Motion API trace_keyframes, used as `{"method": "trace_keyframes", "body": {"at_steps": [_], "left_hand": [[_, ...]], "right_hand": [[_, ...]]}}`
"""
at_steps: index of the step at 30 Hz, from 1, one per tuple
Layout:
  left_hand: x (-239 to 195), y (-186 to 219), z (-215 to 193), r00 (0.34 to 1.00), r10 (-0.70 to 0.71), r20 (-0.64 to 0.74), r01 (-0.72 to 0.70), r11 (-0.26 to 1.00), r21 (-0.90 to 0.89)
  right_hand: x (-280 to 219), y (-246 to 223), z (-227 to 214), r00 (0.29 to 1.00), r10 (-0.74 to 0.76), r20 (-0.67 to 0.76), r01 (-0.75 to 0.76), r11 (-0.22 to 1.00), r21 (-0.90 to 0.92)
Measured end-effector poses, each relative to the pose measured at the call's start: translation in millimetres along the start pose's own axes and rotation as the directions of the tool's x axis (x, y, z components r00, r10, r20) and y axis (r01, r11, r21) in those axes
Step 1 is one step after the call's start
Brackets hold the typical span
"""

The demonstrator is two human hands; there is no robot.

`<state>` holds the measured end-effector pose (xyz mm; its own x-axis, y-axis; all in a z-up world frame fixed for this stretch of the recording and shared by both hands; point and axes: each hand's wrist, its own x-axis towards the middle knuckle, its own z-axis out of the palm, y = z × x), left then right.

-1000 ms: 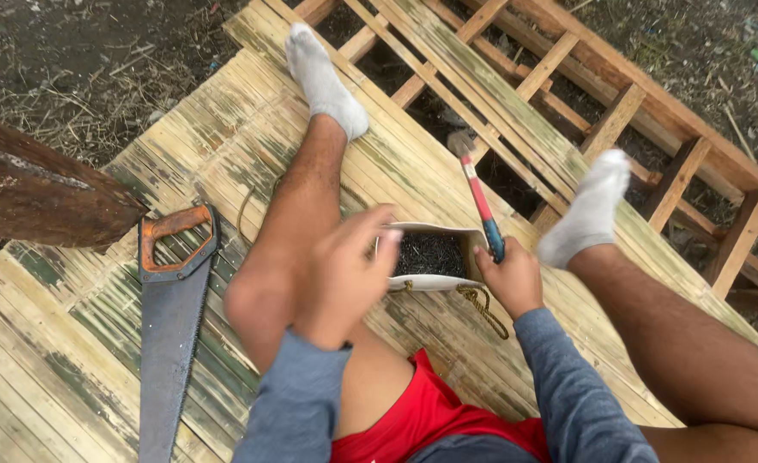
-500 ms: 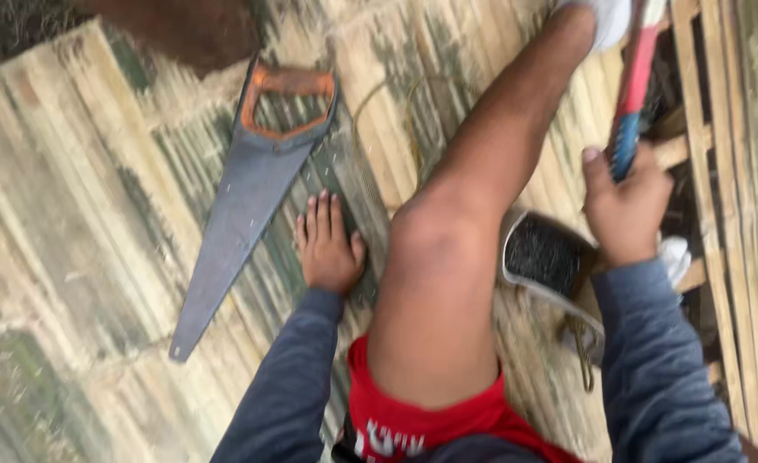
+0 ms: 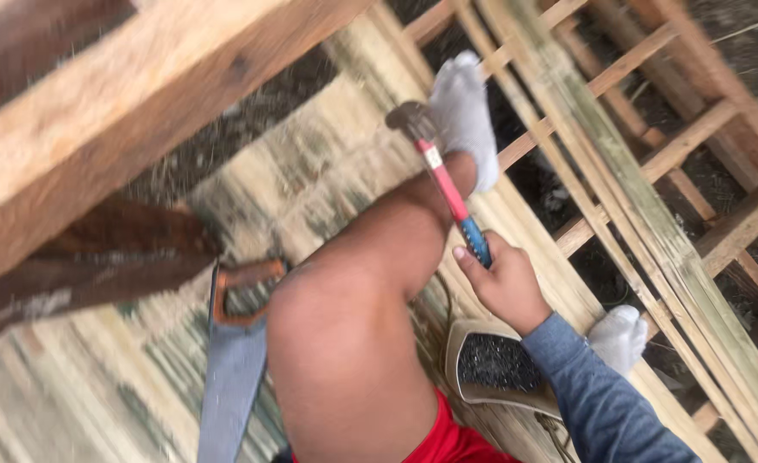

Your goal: The person is hammering nails into thin wooden slats to secure them onto a wooden frame. They repeatedly pick up nails from a container and drive them into the wood using a hammer.

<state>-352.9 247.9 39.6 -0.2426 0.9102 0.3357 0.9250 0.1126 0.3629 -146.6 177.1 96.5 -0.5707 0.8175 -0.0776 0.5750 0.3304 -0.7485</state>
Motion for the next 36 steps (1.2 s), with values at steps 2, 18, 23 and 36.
{"method": "trace_keyframes", "body": {"at_steps": [2, 18, 23, 36], "left_hand": [[39, -3, -19, 1.000, 0.025, -0.011, -0.025, 1.000, 0.003], [-205, 117, -236, 0.917, -0.082, -0.390, -0.289, 0.536, -0.793], [-254, 190, -80, 0.866, 0.363, 0.343, -0.160, 0.852, -0.499], [-302, 97, 62, 0.764, 0.388, 0.516, -0.492, 0.867, 0.076]], "right_hand": [[-10, 15, -11, 0.999, 0.043, -0.031, -0.044, 0.999, -0.019], [-152, 153, -31, 0.839, 0.239, -0.489, -0.353, 0.923, -0.153], [-158, 157, -24, 0.877, 0.248, -0.412, -0.332, 0.932, -0.146], [-98, 144, -3, 0.855, 0.510, 0.093, -0.470, 0.687, 0.555]]}}
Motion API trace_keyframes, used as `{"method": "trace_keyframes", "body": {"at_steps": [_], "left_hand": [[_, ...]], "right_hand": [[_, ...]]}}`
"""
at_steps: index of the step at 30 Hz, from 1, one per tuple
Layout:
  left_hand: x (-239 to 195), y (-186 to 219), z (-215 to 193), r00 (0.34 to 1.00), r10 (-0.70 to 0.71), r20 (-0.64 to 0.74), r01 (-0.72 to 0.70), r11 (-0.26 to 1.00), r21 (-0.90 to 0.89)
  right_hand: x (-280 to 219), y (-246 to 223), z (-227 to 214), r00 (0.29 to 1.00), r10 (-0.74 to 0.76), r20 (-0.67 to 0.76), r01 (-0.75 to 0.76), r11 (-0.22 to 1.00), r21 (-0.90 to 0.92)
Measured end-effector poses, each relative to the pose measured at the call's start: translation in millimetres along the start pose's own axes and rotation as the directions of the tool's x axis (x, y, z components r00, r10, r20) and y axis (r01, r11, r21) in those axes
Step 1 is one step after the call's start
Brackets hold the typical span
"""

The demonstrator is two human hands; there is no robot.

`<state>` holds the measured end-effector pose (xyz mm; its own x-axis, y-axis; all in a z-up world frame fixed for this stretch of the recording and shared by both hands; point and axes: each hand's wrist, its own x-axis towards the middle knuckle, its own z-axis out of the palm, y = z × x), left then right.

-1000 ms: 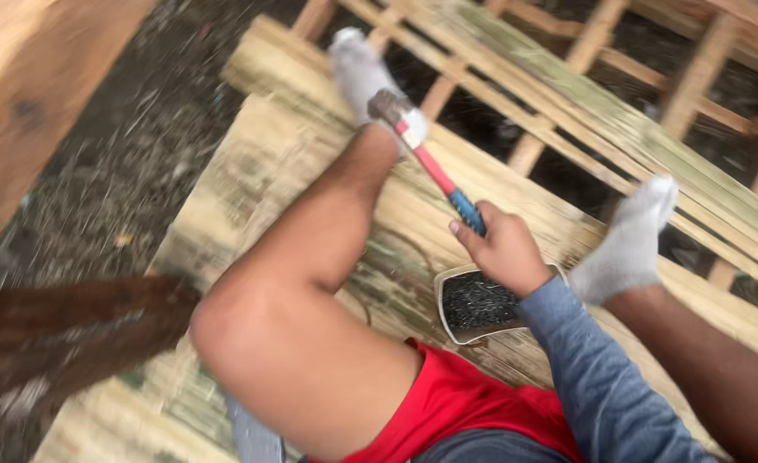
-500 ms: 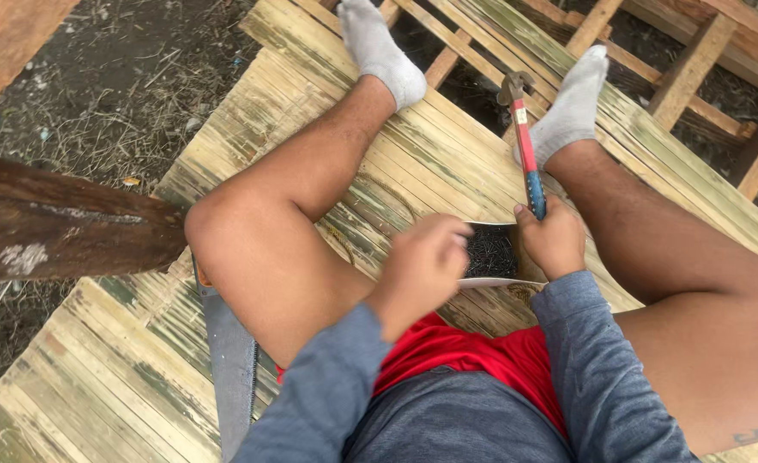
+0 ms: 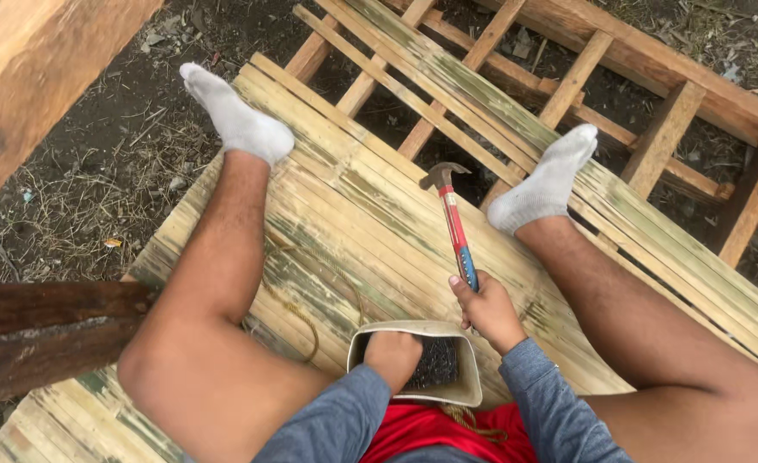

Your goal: The person is hammering nails into thin wooden slats to secure them onto a wooden frame. They repeatedly pick up nails from a container and drive them into the wood using a hammer.

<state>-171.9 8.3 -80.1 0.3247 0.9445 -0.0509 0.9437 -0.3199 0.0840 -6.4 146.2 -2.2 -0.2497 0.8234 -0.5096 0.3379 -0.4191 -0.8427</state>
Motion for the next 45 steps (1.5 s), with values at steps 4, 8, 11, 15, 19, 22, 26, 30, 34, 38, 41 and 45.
{"method": "trace_keyframes", "body": {"at_steps": [4, 8, 11, 15, 19, 22, 26, 30, 34, 38, 41, 45], "left_hand": [[-10, -10, -21, 0.999, 0.051, 0.001, -0.050, 0.989, -0.136], [-9, -18, -78, 0.973, 0.052, 0.223, 0.094, 0.800, -0.593], [0, -27, -124, 0.972, 0.062, 0.225, 0.123, 0.685, -0.718], [42, -74, -139, 0.974, -0.217, 0.058, 0.157, 0.473, -0.867], [141, -148, -95, 0.857, -0.492, -0.152, 0.114, 0.470, -0.875], [203, -186, -61, 0.779, -0.547, -0.306, 0.083, 0.574, -0.815], [240, -205, -33, 0.768, -0.427, -0.476, 0.086, 0.807, -0.585], [246, -211, -18, 0.771, -0.478, -0.421, 0.127, 0.763, -0.633], [243, -212, -6, 0.778, -0.482, -0.403, 0.148, 0.764, -0.628], [244, -207, -5, 0.781, -0.501, -0.371, 0.177, 0.749, -0.638], [249, -214, -13, 0.787, -0.521, -0.330, 0.199, 0.721, -0.664], [242, -246, -25, 0.887, -0.261, -0.382, 0.108, 0.920, -0.377]], "right_hand": [[27, -18, 15, 0.976, -0.171, -0.136, 0.134, 0.960, -0.246], [66, -21, 41, 0.936, -0.322, -0.141, 0.252, 0.895, -0.367], [96, -17, 48, 0.953, -0.284, -0.105, 0.157, 0.760, -0.631], [99, -4, 45, 0.978, -0.152, -0.140, 0.072, 0.886, -0.458], [77, 5, 34, 0.985, -0.025, -0.169, -0.035, 0.940, -0.340], [68, 2, 28, 0.986, -0.032, -0.166, -0.032, 0.930, -0.366], [62, -12, 19, 0.966, -0.165, -0.198, 0.071, 0.910, -0.409], [42, -32, 13, 0.983, -0.102, -0.153, 0.080, 0.987, -0.142], [34, -51, 19, 0.944, -0.306, -0.125, 0.306, 0.952, -0.018], [60, -63, 29, 0.996, -0.055, -0.069, 0.018, 0.896, -0.443], [66, -66, 26, 0.994, -0.028, -0.105, 0.005, 0.977, -0.214], [30, -57, 12, 0.901, -0.407, -0.152, 0.418, 0.908, 0.043]]}}
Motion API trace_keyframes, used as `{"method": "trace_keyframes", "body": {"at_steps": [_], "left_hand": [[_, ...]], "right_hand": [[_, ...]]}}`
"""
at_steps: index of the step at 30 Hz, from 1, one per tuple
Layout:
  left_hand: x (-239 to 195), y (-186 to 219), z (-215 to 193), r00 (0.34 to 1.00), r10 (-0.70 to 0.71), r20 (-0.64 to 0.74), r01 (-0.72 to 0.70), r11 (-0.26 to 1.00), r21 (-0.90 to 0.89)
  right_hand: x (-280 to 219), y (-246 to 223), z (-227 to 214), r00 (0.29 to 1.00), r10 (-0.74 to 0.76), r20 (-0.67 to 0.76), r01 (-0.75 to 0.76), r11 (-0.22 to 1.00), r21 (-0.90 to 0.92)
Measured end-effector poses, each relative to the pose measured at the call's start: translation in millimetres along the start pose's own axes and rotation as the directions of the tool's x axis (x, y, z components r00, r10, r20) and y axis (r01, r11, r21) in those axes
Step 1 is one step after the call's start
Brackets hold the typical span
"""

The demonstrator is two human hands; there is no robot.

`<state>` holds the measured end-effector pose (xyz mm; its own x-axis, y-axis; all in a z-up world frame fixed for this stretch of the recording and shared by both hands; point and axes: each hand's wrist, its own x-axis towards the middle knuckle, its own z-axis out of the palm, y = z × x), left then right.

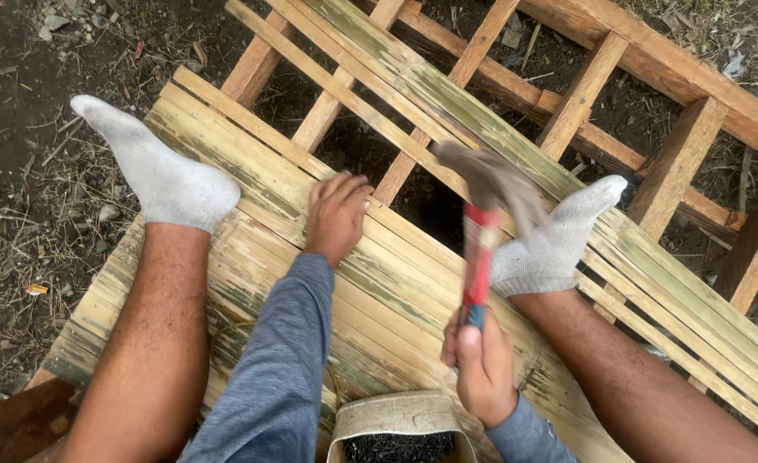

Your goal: The person is hammering nails into thin wooden slats to secure them onto a wooden frame. They repeatedly pick up nails from a container and drive them into the wood using a hammer.

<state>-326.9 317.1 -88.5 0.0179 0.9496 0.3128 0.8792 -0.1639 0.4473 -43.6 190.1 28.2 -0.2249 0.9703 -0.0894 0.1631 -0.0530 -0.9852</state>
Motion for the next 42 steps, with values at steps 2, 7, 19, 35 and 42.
{"method": "trace_keyframes", "body": {"at_steps": [2, 7, 19, 35, 42], "left_hand": [[13, -17, -12, 0.980, 0.195, -0.040, -0.174, 0.938, 0.299], [15, -22, -18, 0.996, 0.060, 0.064, -0.074, 0.970, 0.231], [31, -14, -19, 0.990, -0.009, 0.139, -0.030, 0.960, 0.279], [9, 8, -40, 0.999, 0.027, -0.035, -0.027, 1.000, -0.010], [-114, 133, -114, 0.840, -0.129, 0.527, 0.378, 0.836, -0.398]], "right_hand": [[-9, -2, -2, 0.984, -0.172, -0.040, 0.174, 0.984, 0.048], [-32, 9, 8, 0.971, -0.161, -0.174, 0.224, 0.866, 0.447], [11, 47, 17, 0.986, 0.164, 0.004, -0.164, 0.986, 0.036], [2, 4, 8, 0.996, -0.068, 0.064, 0.059, 0.989, 0.134], [4, 34, 14, 0.792, -0.609, 0.037, 0.586, 0.742, -0.326]]}}
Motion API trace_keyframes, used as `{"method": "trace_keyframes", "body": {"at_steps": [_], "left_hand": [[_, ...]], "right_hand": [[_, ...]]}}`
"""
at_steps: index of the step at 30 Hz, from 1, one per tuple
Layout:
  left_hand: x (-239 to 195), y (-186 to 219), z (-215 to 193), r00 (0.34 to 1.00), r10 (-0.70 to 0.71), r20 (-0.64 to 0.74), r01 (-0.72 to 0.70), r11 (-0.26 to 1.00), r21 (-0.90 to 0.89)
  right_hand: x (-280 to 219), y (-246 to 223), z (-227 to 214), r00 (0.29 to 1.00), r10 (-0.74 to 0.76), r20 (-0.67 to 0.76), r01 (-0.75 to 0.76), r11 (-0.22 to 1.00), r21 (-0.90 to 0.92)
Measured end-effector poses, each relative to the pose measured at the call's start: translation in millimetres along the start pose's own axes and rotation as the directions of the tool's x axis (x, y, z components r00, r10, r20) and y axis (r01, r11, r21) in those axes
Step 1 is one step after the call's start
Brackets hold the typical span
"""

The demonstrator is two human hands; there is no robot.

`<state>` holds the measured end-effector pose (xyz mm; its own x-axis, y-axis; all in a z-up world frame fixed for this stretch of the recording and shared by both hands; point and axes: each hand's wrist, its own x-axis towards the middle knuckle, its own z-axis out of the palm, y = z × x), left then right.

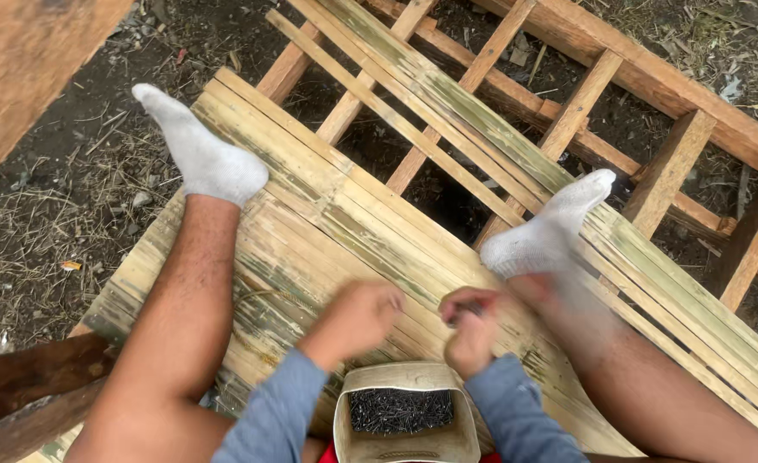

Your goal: The person is hammering nails into thin wooden slats to secure them onto a wooden frame. They repeatedly pick up nails from a container and drive them into the wood using a hammer.

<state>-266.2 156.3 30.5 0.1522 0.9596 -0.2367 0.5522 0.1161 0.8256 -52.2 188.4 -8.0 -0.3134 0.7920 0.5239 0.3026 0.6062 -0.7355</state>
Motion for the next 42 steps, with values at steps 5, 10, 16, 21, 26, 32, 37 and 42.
{"method": "trace_keyframes", "body": {"at_steps": [5, 10, 16, 21, 26, 32, 37, 42], "left_hand": [[-88, 29, 100, 0.874, 0.175, 0.453, -0.322, 0.908, 0.270], [-100, -24, 154, 0.919, 0.208, 0.334, -0.377, 0.709, 0.596], [-99, -45, 154, 0.874, 0.165, 0.458, -0.455, 0.611, 0.648], [-106, -43, 145, 0.917, 0.084, 0.391, -0.361, 0.596, 0.717], [-101, -41, 148, 0.898, 0.052, 0.436, -0.398, 0.517, 0.758], [-100, -41, 152, 0.914, -0.041, 0.404, -0.299, 0.605, 0.738], [-103, -32, 136, 0.921, 0.092, 0.380, -0.323, 0.724, 0.610], [-111, 1, 91, 0.881, 0.304, 0.362, -0.419, 0.858, 0.298]], "right_hand": [[14, 19, 16, 0.403, 0.887, 0.227, -0.914, 0.402, 0.051], [-7, 5, -8, 0.948, 0.305, -0.087, -0.236, 0.861, 0.451], [-5, 7, 9, 0.795, 0.580, 0.181, -0.545, 0.812, -0.207], [-25, -6, 11, 0.908, 0.404, 0.111, -0.408, 0.913, 0.008], [-23, 3, 12, 0.933, 0.357, 0.052, -0.361, 0.928, 0.096], [-10, 51, 33, 0.603, 0.738, 0.304, -0.655, 0.675, -0.339], [-8, 41, 32, 0.510, 0.795, 0.329, -0.767, 0.593, -0.245], [15, 27, 36, 0.612, 0.713, 0.342, -0.703, 0.689, -0.176]]}}
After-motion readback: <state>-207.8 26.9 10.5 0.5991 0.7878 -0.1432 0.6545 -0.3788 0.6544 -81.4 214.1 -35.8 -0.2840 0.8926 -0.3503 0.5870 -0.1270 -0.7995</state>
